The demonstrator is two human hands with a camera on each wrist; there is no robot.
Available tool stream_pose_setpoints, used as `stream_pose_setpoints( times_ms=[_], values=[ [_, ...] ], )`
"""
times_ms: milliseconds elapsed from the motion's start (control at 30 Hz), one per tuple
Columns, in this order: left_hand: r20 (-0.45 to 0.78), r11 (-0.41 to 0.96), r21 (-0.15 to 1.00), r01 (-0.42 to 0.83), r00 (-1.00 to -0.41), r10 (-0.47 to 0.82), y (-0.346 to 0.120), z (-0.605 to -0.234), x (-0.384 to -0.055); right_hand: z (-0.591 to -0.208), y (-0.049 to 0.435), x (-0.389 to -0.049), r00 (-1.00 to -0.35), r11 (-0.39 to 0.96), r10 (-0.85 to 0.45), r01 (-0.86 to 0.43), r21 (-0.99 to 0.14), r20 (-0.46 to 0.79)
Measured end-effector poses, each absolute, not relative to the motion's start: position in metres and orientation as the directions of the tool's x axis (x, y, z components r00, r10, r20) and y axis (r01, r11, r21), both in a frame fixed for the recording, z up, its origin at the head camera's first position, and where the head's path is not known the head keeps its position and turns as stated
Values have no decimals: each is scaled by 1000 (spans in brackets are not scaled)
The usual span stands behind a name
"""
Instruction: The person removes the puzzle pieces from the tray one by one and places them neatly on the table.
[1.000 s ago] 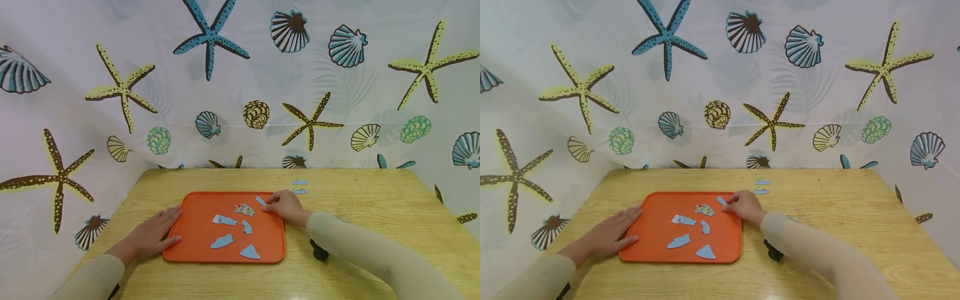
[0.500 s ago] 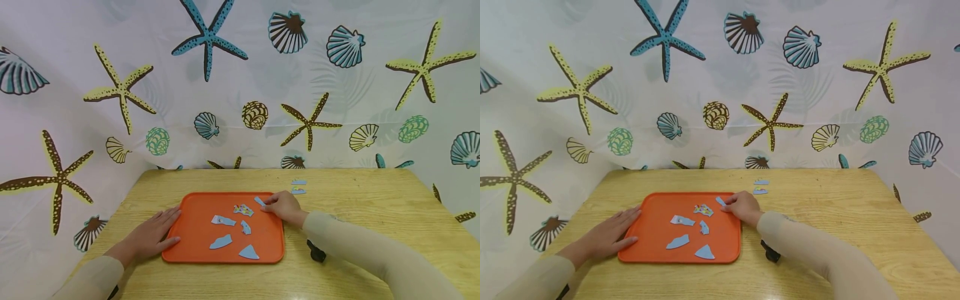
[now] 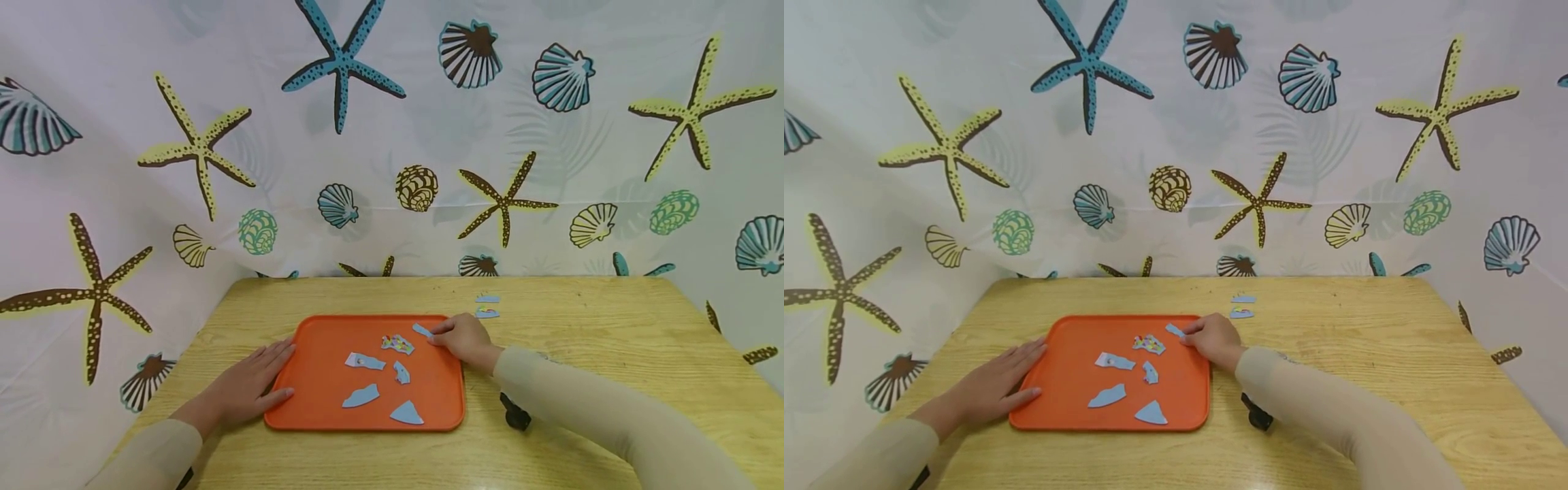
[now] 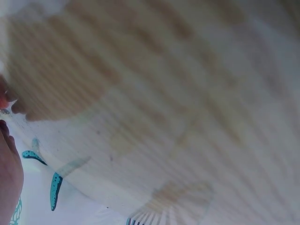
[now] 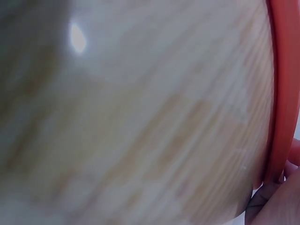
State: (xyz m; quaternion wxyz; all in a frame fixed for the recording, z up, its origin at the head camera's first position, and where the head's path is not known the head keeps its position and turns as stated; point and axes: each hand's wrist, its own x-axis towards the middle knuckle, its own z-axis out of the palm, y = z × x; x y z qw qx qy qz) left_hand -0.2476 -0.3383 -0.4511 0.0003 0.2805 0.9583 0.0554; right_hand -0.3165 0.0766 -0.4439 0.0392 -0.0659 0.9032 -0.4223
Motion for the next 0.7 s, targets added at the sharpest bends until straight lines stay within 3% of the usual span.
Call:
stream_pose_setpoints(
  times_ms=[700],
  values=[
    [63,817,89,569,-822,566,-347,-458,-253,-454,73,-314,-995,575,-98,-44,-817,-15]
  ],
)
